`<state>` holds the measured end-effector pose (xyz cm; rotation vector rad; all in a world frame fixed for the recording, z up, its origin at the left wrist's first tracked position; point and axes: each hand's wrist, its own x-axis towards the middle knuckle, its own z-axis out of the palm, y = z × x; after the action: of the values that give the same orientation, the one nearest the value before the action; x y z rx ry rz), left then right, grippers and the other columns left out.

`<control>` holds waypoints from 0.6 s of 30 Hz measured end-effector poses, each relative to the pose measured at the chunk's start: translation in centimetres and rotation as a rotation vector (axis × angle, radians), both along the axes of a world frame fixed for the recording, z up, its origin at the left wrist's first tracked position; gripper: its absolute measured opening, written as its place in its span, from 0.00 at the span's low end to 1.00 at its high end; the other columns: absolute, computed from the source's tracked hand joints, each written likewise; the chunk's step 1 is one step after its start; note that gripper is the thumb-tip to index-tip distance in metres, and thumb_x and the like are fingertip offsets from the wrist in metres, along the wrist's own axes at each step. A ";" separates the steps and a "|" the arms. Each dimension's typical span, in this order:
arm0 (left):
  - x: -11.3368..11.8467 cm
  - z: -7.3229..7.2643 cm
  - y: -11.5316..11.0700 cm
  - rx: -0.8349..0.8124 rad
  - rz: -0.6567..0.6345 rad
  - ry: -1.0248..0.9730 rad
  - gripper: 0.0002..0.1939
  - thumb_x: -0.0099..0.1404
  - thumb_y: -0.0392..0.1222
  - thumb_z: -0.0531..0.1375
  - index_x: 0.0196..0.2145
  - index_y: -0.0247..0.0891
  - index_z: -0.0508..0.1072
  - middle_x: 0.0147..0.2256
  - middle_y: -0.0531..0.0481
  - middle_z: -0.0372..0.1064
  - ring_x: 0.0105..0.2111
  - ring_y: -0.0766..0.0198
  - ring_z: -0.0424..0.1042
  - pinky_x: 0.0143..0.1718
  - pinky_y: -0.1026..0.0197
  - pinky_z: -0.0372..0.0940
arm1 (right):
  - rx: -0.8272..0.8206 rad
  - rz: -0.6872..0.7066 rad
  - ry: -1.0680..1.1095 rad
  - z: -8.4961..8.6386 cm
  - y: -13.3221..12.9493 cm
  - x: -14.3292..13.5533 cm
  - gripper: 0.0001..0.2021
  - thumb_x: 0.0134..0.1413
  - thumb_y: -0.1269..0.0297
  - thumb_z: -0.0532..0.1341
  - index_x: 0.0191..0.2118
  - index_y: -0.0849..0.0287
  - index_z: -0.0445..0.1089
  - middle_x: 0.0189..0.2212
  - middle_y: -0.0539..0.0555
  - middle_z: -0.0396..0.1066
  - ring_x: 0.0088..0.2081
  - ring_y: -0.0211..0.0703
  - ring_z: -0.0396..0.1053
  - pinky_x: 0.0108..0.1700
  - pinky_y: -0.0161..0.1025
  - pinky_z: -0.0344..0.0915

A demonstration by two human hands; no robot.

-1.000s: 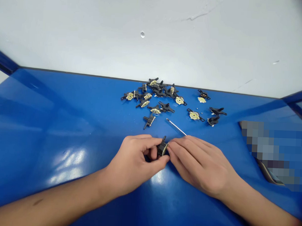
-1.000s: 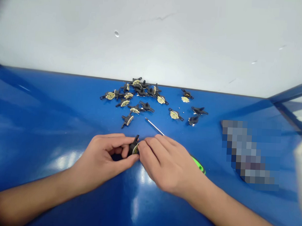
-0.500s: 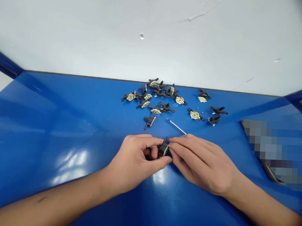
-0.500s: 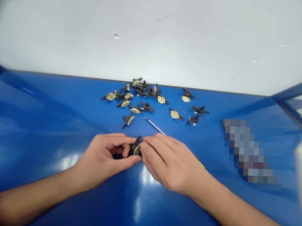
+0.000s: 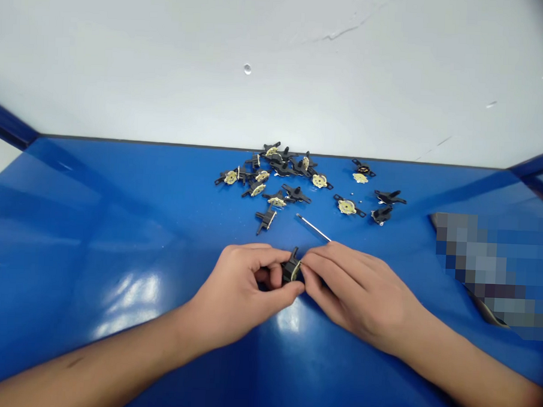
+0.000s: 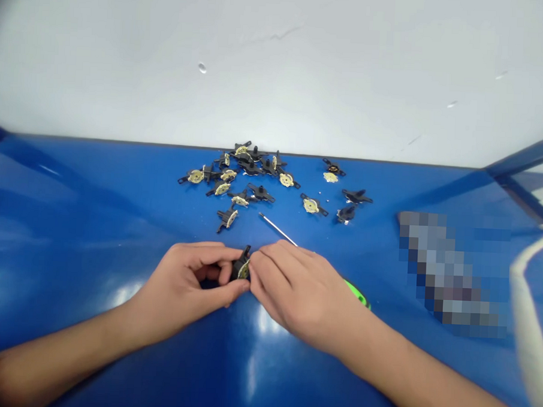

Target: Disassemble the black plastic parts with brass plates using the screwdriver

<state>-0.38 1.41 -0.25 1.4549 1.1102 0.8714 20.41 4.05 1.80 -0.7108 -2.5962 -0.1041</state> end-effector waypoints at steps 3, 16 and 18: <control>0.1 -0.1 0.1 -0.089 0.036 -0.133 0.02 0.64 0.37 0.65 0.35 0.37 0.78 0.24 0.58 0.56 0.24 0.69 0.63 0.26 0.63 0.59 | 0.045 -0.010 0.012 0.6 0.2 0.3 0.03 0.66 0.73 0.60 0.43 0.64 0.71 0.36 0.58 0.78 0.36 0.46 0.76 0.39 0.43 0.73; 0.0 1.2 1.0 -0.225 0.244 -0.328 0.07 0.61 0.41 0.66 0.29 0.35 0.75 0.20 0.57 0.62 0.19 0.70 0.61 0.25 0.62 0.56 | -0.295 -0.334 -0.340 1.7 1.3 6.4 0.17 0.66 0.46 0.53 0.39 0.51 0.72 0.30 0.54 0.75 0.24 0.52 0.73 0.24 0.49 0.67; 0.0 1.3 1.0 -0.234 0.258 -0.343 0.07 0.60 0.41 0.67 0.31 0.34 0.76 0.20 0.57 0.63 0.19 0.70 0.60 0.25 0.62 0.57 | -0.379 -0.326 -0.330 1.7 1.5 6.4 0.16 0.67 0.48 0.53 0.38 0.52 0.71 0.29 0.53 0.75 0.23 0.50 0.73 0.24 0.47 0.67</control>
<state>-0.37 2.46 1.09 0.9404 1.1087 1.0851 26.85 5.50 3.50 -1.3532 -2.8168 0.1946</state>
